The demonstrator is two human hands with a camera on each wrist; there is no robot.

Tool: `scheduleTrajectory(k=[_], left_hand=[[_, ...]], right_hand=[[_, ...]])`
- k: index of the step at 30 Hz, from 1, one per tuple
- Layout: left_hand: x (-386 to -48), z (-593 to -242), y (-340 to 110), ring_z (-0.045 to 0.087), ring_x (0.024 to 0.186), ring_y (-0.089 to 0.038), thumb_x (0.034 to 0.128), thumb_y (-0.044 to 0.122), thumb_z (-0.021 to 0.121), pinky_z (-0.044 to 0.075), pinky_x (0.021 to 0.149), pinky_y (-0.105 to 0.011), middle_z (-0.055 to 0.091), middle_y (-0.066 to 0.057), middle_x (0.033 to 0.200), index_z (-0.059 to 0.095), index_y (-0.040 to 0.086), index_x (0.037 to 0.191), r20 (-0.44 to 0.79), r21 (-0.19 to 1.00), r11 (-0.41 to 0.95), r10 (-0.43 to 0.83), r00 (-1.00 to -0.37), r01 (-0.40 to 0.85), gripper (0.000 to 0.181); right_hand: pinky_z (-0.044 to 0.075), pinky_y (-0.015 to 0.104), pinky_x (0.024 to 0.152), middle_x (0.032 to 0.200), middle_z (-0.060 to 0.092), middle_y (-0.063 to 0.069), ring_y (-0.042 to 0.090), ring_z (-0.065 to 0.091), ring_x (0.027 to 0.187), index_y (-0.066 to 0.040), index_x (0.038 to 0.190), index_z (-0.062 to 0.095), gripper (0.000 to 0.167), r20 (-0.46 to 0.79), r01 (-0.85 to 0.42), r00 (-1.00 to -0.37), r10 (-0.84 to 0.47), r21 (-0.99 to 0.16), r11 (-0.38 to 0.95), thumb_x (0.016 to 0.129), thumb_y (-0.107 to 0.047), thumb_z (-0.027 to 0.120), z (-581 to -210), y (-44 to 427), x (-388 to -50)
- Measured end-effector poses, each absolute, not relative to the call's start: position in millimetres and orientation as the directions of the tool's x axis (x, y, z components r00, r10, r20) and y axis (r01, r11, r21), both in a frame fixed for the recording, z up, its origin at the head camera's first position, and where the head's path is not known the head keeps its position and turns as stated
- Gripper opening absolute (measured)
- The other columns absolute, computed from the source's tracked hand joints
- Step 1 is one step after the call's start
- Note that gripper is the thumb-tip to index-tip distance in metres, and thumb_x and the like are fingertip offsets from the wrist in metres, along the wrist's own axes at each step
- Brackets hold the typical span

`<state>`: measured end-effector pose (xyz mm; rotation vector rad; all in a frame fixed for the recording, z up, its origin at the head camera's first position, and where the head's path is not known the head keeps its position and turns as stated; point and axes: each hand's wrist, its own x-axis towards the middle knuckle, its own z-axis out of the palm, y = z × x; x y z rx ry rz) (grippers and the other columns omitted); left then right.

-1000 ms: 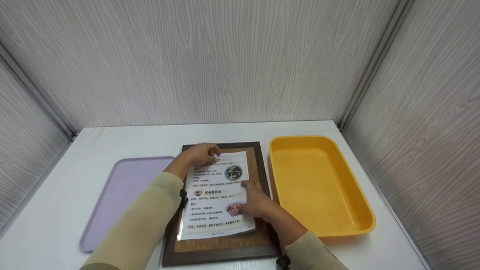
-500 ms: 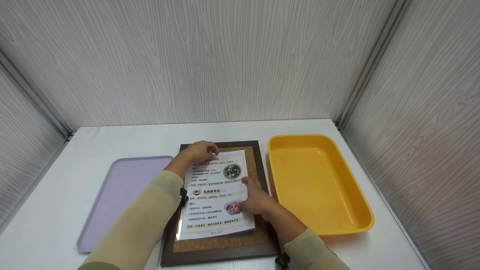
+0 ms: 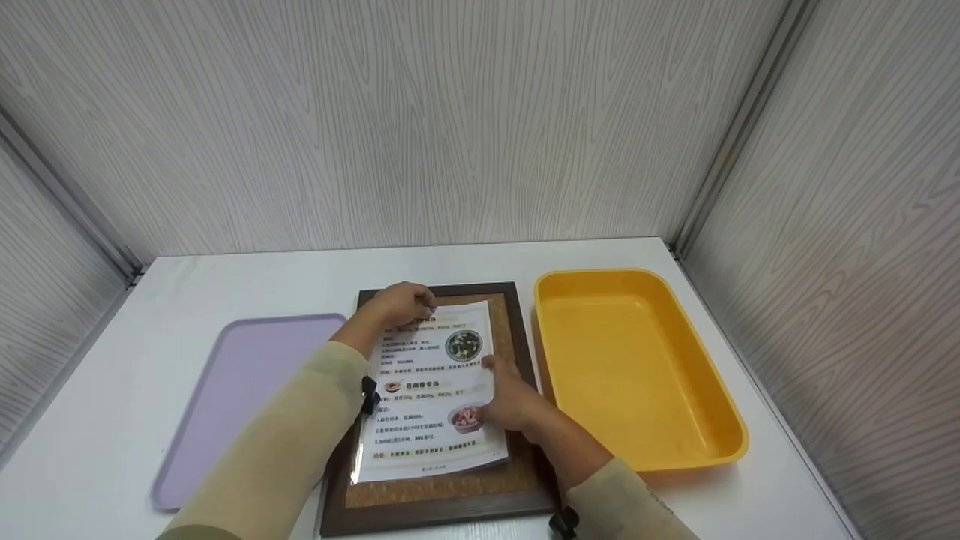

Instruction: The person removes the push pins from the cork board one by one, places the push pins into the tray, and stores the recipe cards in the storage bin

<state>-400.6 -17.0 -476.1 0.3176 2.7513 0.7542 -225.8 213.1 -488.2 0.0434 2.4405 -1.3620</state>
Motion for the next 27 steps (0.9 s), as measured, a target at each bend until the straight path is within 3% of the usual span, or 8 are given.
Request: scheduleTrajectory(k=[10,13,16,20,25,27], left_hand=[[-400.4,-472.9,-14.0,0.066,0.12,-0.03,0.109,0.026,0.067,0.039,0.127,-0.06,0.073,-0.001,0.143,0.077,0.024,0.135,-0.235,0.495,0.861,0.262,-0.936,0.117,0.028],[-400.6,-472.6,-13.2,0.067,0.112,-0.028,0.1091,0.026,0.066,0.036,0.129,-0.061,0.074,0.0,0.14,0.079,0.025,0.131,-0.244,0.491,0.866,0.244,-0.939,0.097,0.025],[-401.0,-472.1,-11.8,0.063,0.102,-0.022,0.1096,0.027,0.066,0.041,0.126,-0.057,0.075,0.0,0.137,0.08,0.023,0.124,-0.255,0.468,0.879,0.231,-0.939,0.089,0.021],[-401.3,-471.0,-9.8,0.055,0.091,-0.018,0.1099,0.027,0.065,0.051,0.109,-0.046,0.076,-0.002,0.129,0.08,0.019,0.115,-0.258,0.45,0.888,0.232,-0.938,0.096,0.018],[-401.0,-471.4,-9.9,0.054,0.087,-0.016,0.1103,0.024,0.065,0.049,0.081,-0.032,0.075,-0.003,0.128,0.08,0.018,0.115,-0.265,0.477,0.876,0.225,-0.938,0.075,0.018],[-400.7,-472.5,-10.9,0.055,0.089,-0.016,0.1102,0.025,0.065,0.051,0.084,-0.032,0.075,-0.001,0.13,0.081,0.019,0.117,-0.269,0.49,0.87,0.212,-0.94,0.056,0.018]], right_hand=[[0.06,0.042,0.09,0.15,0.049,0.028,0.036,0.063,0.116,-0.01,0.159,0.041,0.087,-0.292,0.167,-0.944,-0.153,-0.823,0.544,0.084,0.007,0.082,-487.6,214.0,-223.2],[0.06,0.044,0.093,0.153,0.048,0.028,0.037,0.063,0.119,-0.01,0.16,0.04,0.089,-0.291,0.161,-0.944,-0.153,-0.815,0.556,0.083,0.006,0.082,-486.9,214.3,-222.7],[0.058,0.046,0.099,0.158,0.045,0.027,0.038,0.06,0.125,-0.01,0.162,0.039,0.091,-0.297,0.159,-0.942,-0.156,-0.806,0.57,0.084,0.004,0.083,-486.2,214.4,-222.4],[0.053,0.051,0.109,0.165,0.039,0.026,0.041,0.055,0.135,-0.01,0.165,0.035,0.094,-0.311,0.165,-0.936,-0.166,-0.802,0.574,0.085,0.004,0.082,-485.9,214.3,-223.5],[0.049,0.055,0.114,0.172,0.031,0.026,0.044,0.051,0.14,-0.011,0.165,0.035,0.094,-0.315,0.163,-0.935,-0.163,-0.79,0.59,0.085,0.005,0.081,-486.8,212.9,-226.0],[0.05,0.054,0.113,0.172,0.032,0.025,0.043,0.053,0.139,-0.012,0.165,0.036,0.094,-0.316,0.163,-0.936,-0.157,-0.783,0.6,0.084,0.005,0.08,-488.3,212.1,-227.0]])
